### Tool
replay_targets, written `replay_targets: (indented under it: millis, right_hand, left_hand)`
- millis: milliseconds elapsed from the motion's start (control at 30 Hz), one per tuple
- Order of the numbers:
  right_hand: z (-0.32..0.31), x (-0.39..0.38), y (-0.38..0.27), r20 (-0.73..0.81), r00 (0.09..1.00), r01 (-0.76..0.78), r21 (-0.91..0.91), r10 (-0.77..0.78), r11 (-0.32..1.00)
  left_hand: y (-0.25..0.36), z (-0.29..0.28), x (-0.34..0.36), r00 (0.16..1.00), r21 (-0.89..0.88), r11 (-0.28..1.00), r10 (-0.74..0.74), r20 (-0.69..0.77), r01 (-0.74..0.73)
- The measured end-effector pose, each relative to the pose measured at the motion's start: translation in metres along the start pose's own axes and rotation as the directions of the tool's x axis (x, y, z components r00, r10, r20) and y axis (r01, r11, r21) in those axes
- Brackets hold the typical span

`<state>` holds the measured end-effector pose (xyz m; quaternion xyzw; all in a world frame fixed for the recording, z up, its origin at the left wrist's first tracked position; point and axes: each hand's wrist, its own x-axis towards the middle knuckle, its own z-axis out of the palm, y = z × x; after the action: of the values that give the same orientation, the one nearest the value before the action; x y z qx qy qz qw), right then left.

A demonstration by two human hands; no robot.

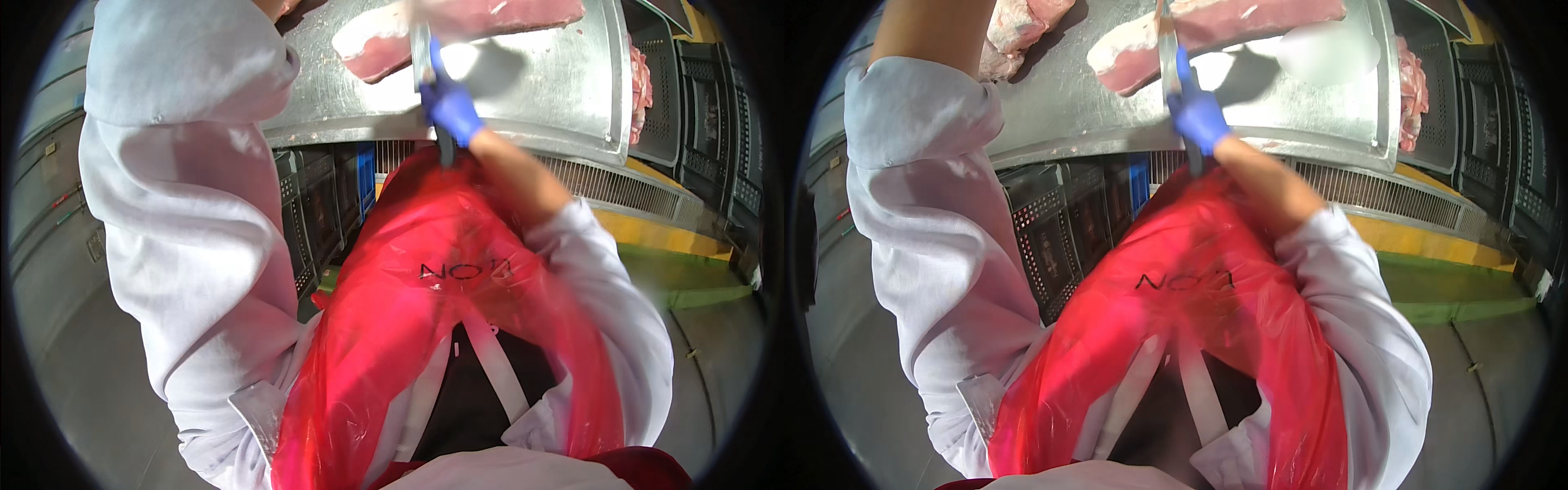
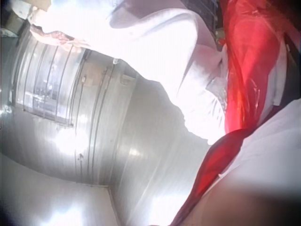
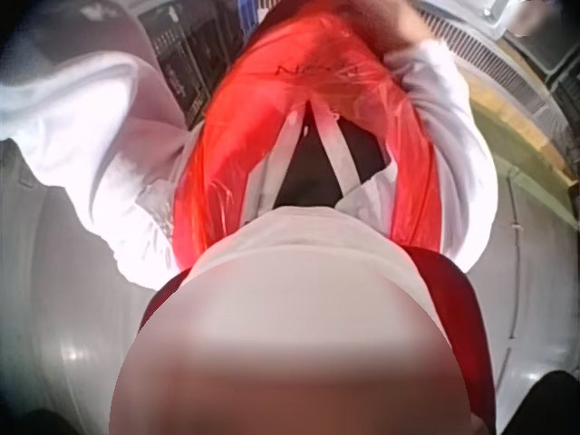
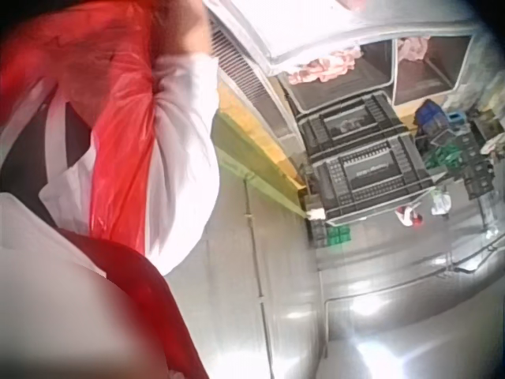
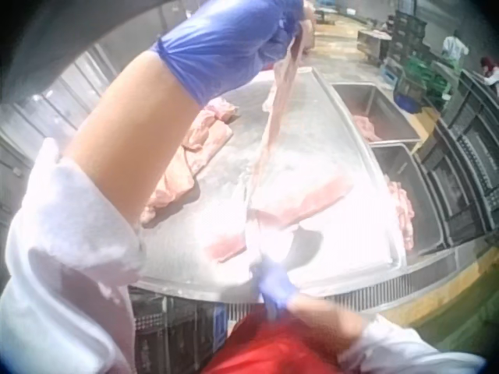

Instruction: The person trims fat and connective tissue from large slabs of raw pork belly using a knife. They work on a stainless steel table, separating the trimmed fat and placing it into a nearby crate while keeping the lean meat on the table.

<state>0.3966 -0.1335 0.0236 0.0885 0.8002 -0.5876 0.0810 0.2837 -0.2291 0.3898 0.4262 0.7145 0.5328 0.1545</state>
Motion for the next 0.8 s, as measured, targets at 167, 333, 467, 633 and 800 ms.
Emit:
replay_targets:
  millis: [167,333,467,633,800]
  right_hand:
    - [0.013,0.075,0.023,-0.289,0.771,0.414,-0.449,-0.567,0.792]
    - [0.028,0.03,-0.013,-0.014,1.0,-0.018,-0.027,0.018,0.999]
    - [0.037,0.061,0.006,-0.093,0.988,0.11,-0.115,-0.121,0.987]
    - [0.042,0.032,-0.028,-0.028,0.998,0.059,0.168,-0.055,0.984]
    - [0.062,0.051,-0.016,-0.008,0.988,0.152,0.252,-0.155,0.956]
  left_hand:
    - [0.002,-0.025,-0.09,0.999,0.019,1.0,-0.013,0.047,0.012]
    - [0.001,-0.037,-0.141,0.999,0.029,0.998,-0.048,-0.01,0.048]
    - [-0.001,-0.041,-0.139,0.999,0.025,0.999,-0.048,-0.013,0.049]
    - [0.002,-0.045,-0.147,0.996,0.036,0.997,-0.072,-0.058,0.074]
    - [0.007,-0.047,-0.149,0.995,0.047,0.996,-0.077,-0.071,0.08]
